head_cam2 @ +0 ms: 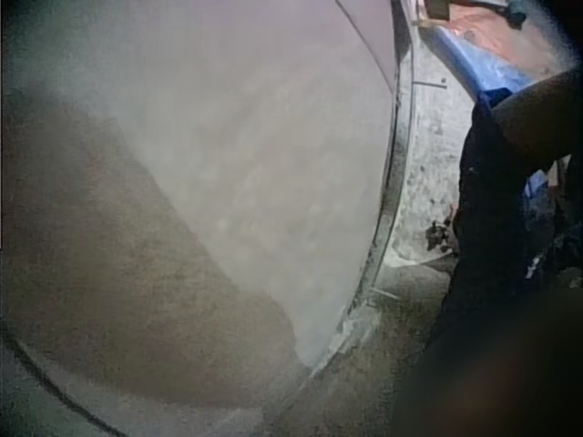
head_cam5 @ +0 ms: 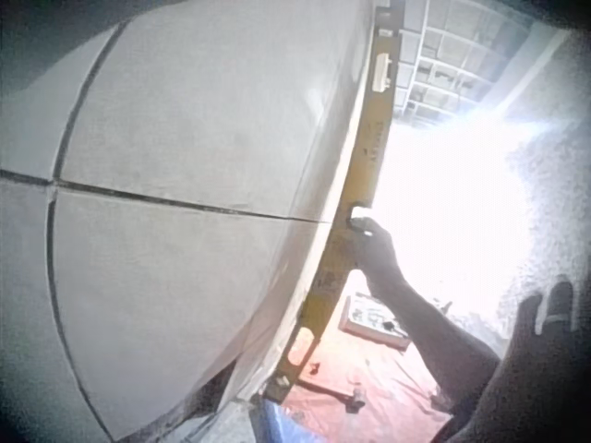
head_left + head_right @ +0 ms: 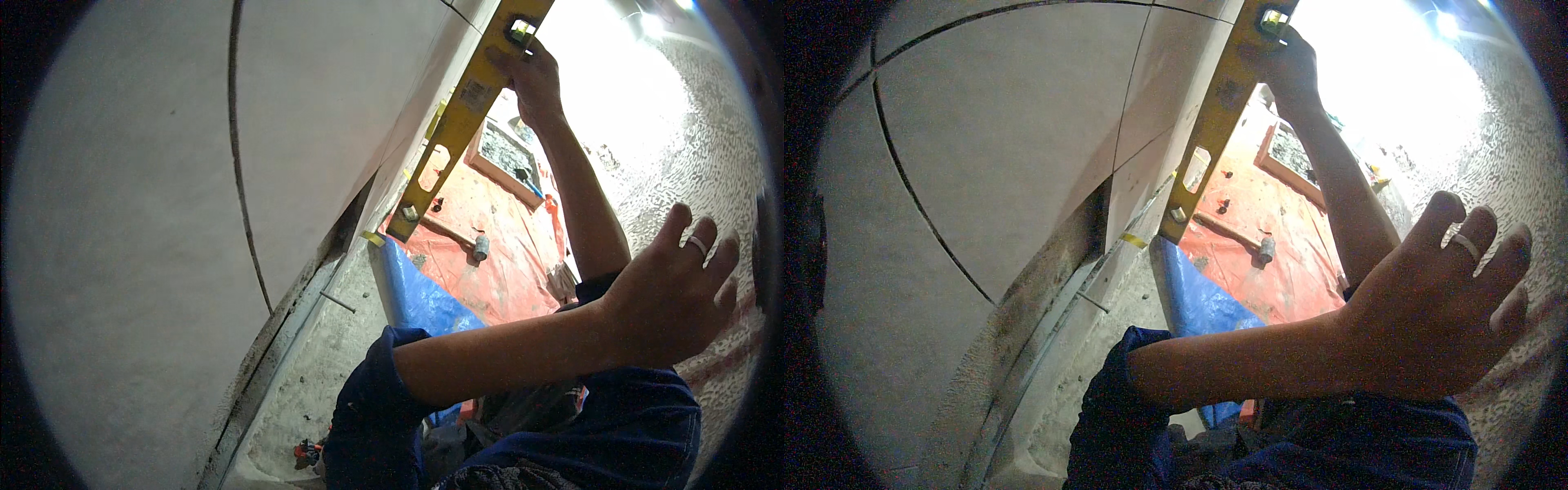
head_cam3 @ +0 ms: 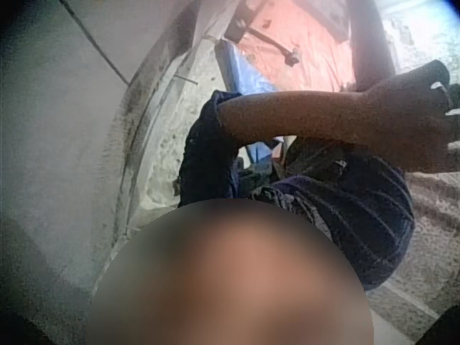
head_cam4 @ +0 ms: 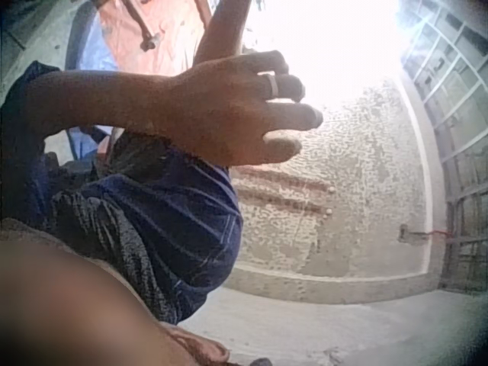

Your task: The person applies cement to a tile using a trowel, places it on a curved wall, and secures it with yellow tape. They then use a spirit level to check the alignment of the installed tiles.

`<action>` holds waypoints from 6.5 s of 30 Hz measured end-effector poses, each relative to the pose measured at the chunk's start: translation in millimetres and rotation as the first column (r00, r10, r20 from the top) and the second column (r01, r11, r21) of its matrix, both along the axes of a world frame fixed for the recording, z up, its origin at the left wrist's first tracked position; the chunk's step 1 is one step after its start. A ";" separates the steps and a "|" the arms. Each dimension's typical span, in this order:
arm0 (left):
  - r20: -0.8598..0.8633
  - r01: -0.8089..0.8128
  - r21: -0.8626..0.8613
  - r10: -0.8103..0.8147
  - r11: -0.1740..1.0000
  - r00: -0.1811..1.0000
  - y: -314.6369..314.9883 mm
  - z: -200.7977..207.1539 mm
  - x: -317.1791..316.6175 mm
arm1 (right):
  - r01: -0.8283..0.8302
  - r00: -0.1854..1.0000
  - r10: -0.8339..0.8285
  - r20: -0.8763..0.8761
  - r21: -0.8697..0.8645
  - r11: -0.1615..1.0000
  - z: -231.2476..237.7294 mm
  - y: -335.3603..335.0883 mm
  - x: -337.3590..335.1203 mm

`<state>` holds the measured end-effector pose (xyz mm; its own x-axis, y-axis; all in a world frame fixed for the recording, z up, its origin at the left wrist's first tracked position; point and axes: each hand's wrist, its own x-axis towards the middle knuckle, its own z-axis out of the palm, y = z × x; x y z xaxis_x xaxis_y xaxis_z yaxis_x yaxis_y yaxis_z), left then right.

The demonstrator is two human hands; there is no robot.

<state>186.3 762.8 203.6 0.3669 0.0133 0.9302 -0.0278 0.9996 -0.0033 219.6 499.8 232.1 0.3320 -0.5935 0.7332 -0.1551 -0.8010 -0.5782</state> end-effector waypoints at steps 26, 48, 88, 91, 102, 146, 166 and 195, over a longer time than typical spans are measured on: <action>0.176 -0.164 -0.016 0.164 0.986 0.971 -15.4 -5.4 31.5 | -0.024 0.994 0.024 0.106 -0.006 1.000 20.3 -19.9 24.7; 0.176 -0.197 -0.009 0.196 0.980 0.965 -36.3 -7.8 59.8 | 0.086 0.994 -0.088 0.068 0.028 0.996 24.6 1.4 30.7; 0.164 -0.159 -0.010 0.159 0.987 0.974 -28.6 -5.8 48.1 | 0.169 0.985 -0.169 0.029 -0.020 0.985 21.6 -12.7 26.3; 0.132 -0.125 -0.027 0.127 0.992 0.983 -27.3 -4.7 42.0 | 0.149 0.988 -0.145 0.045 -0.091 0.985 21.1 -12.7 28.3; 0.060 -0.107 -0.037 0.110 0.994 0.992 -20.5 -5.8 24.5 | 0.127 0.991 -0.127 0.037 0.000 0.992 20.8 -21.5 25.6; -0.007 -0.142 -0.062 0.142 0.988 0.990 -18.5 -28.5 31.2 | -0.047 0.998 0.047 0.045 -0.005 0.999 26.2 -33.4 22.8; 0.164 -0.150 -0.022 0.152 0.988 0.975 -18.5 -40.4 20.7 | -0.116 0.993 0.115 -0.039 -0.025 0.993 37.7 -50.8 2.8; 0.052 -0.167 -0.070 0.171 0.983 0.984 -17.0 -41.2 22.1 | -0.007 0.998 0.009 -0.060 0.038 0.999 44.7 -51.1 13.0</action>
<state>208.4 745.7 162.5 0.2997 0.1321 0.9448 -0.1941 0.9781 -0.0752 232.5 448.7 276.9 0.3794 -0.6173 0.6892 -0.1842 -0.7804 -0.5975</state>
